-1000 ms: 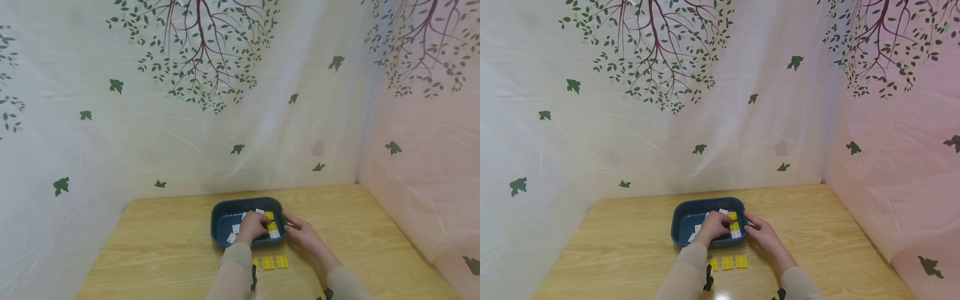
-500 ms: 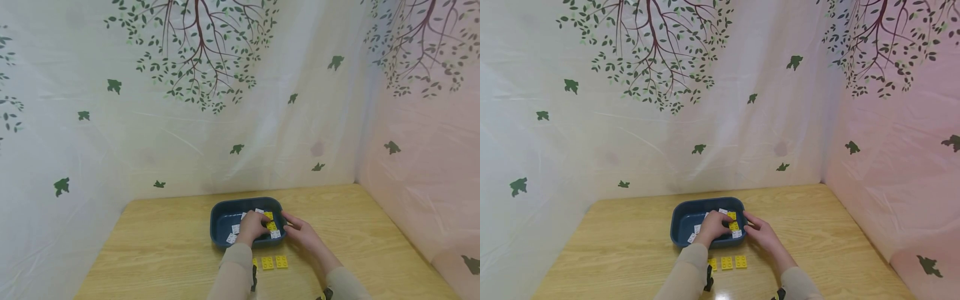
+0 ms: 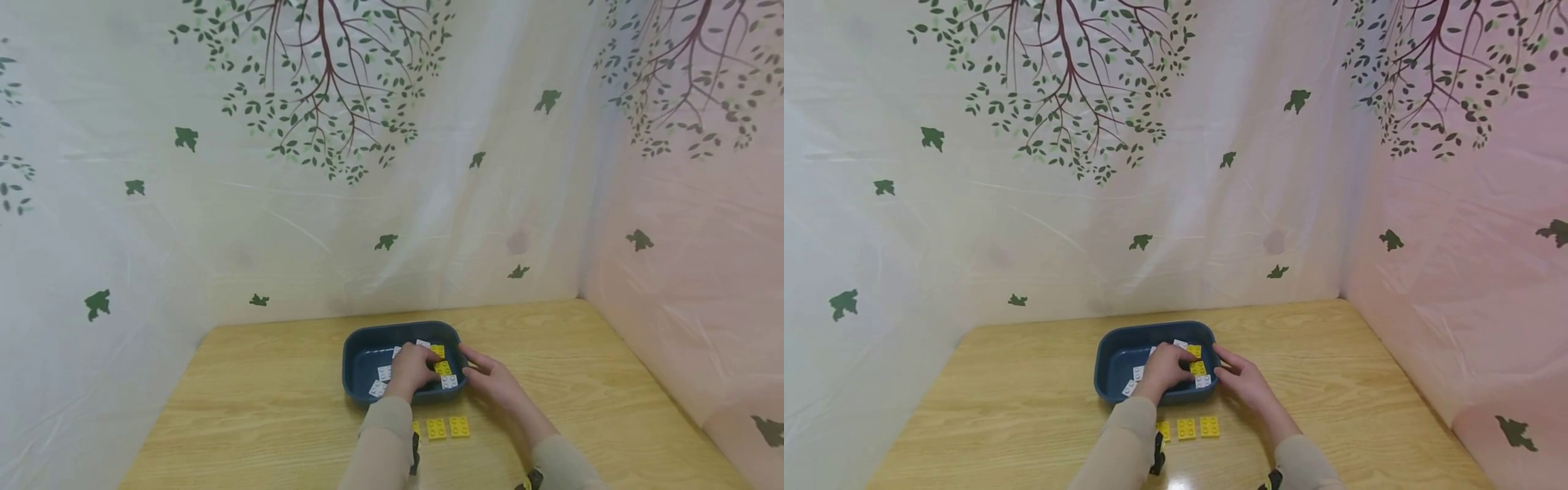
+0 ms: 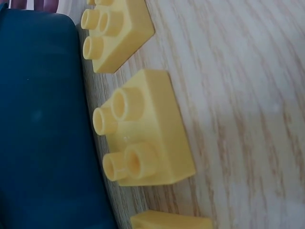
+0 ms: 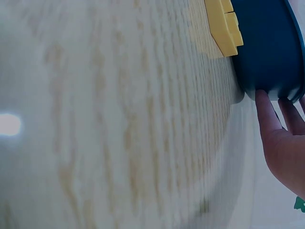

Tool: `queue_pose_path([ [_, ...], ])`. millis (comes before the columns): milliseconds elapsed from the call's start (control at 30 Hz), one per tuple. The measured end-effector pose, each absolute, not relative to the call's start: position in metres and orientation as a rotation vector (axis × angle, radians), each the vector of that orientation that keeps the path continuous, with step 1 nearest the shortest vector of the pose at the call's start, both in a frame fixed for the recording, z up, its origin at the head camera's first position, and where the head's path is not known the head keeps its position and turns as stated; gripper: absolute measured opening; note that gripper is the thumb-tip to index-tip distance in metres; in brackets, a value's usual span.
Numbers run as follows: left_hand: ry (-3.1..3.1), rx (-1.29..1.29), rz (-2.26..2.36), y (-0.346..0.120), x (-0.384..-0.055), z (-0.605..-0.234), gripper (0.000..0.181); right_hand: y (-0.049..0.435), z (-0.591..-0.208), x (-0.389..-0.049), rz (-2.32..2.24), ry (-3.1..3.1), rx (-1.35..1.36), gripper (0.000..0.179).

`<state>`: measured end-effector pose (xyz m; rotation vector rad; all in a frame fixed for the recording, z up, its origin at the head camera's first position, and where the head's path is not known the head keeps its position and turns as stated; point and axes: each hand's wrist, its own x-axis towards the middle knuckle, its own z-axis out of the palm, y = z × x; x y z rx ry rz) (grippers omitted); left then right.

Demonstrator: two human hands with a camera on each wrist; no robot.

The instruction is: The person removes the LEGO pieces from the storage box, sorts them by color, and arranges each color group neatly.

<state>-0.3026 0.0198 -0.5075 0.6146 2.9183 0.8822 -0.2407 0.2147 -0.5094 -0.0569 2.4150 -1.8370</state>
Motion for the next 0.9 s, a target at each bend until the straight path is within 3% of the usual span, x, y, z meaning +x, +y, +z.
queue_pose_path([
  [533, 2.953, 0.623, 0.808, 0.0197, -0.3052, -0.5085, 0.029, 0.2131, -0.5136, -0.2448, -1.863, 2.39, -0.041, 0.052],
  [900, 2.834, 0.527, 1.122, 0.0154, -0.3062, -0.5029, 0.032, 0.2139, -0.514, -0.2453, -1.871, 2.383, -0.015, 0.052],
])
